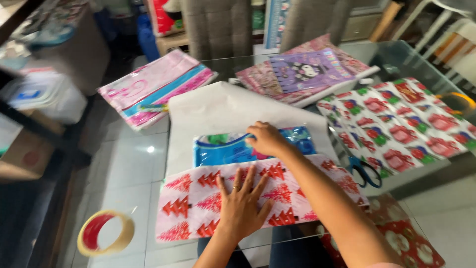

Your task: A person wraps a blue rectangular object in patterned wrapping paper using scissors and tape at a glass table.

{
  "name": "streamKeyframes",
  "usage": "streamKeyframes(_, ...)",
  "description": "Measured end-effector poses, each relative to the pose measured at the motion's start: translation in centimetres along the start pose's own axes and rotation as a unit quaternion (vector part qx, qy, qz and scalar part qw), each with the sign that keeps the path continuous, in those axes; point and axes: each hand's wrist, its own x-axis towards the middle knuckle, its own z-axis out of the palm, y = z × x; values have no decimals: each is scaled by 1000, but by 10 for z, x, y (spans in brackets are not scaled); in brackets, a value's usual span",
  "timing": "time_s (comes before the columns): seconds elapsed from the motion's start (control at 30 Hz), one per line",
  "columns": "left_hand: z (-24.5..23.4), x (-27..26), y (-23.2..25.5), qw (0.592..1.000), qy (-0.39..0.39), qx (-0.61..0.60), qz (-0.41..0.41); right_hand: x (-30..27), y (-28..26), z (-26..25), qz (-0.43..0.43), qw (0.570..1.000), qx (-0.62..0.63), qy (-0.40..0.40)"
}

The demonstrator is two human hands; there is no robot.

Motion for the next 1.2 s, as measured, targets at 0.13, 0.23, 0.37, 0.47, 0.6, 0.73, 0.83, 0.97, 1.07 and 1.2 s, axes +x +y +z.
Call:
streamKeyframes(0.13, 30, -3, -8, 986, 110, 120, 20, -10, -16, -11, 31, 998, -15, -52)
streamKeyframes(0.23, 25, -1, -6, 987, 102, 123, 22, -11, -17, -11, 32, 997, -20, -70)
streamKeyframes(0.37, 14, 1, -2, 995, 44, 84, 11, -8, -8, -4, 6, 999, 14, -43)
streamKeyframes(0.47, 2, -1, 5, 997, 57, 59, 9, -8, 2, -1, -6, 999, 23, -31)
streamKeyframes(0.6, -2, -2, 8, 998, 40, 37, -23, -7, 5, 2, -20, 999, 0, -45)
streamKeyframes(0.73, -10, 0, 10, 998, -30, 37, -33, -31, -24, -4, -13, 992, -110, -56)
streamKeyframes(0.83, 4, 2, 5, 999, -17, -11, -34, -59, -79, -21, -17, 986, -120, -117)
streamKeyframes(0.97, -4, 2, -14, 972, 4, -234, -21, -66, -92, -22, -3, 981, -64, -182)
streamKeyframes(1.07, -6, -19, -49, 982, 106, -113, -105, -75, -66, 9, -106, 974, -190, -68)
streamKeyframes(1.2, -37, -45, -55, 970, 22, -119, -212, -76, -83, 1, -115, 977, -182, -9)
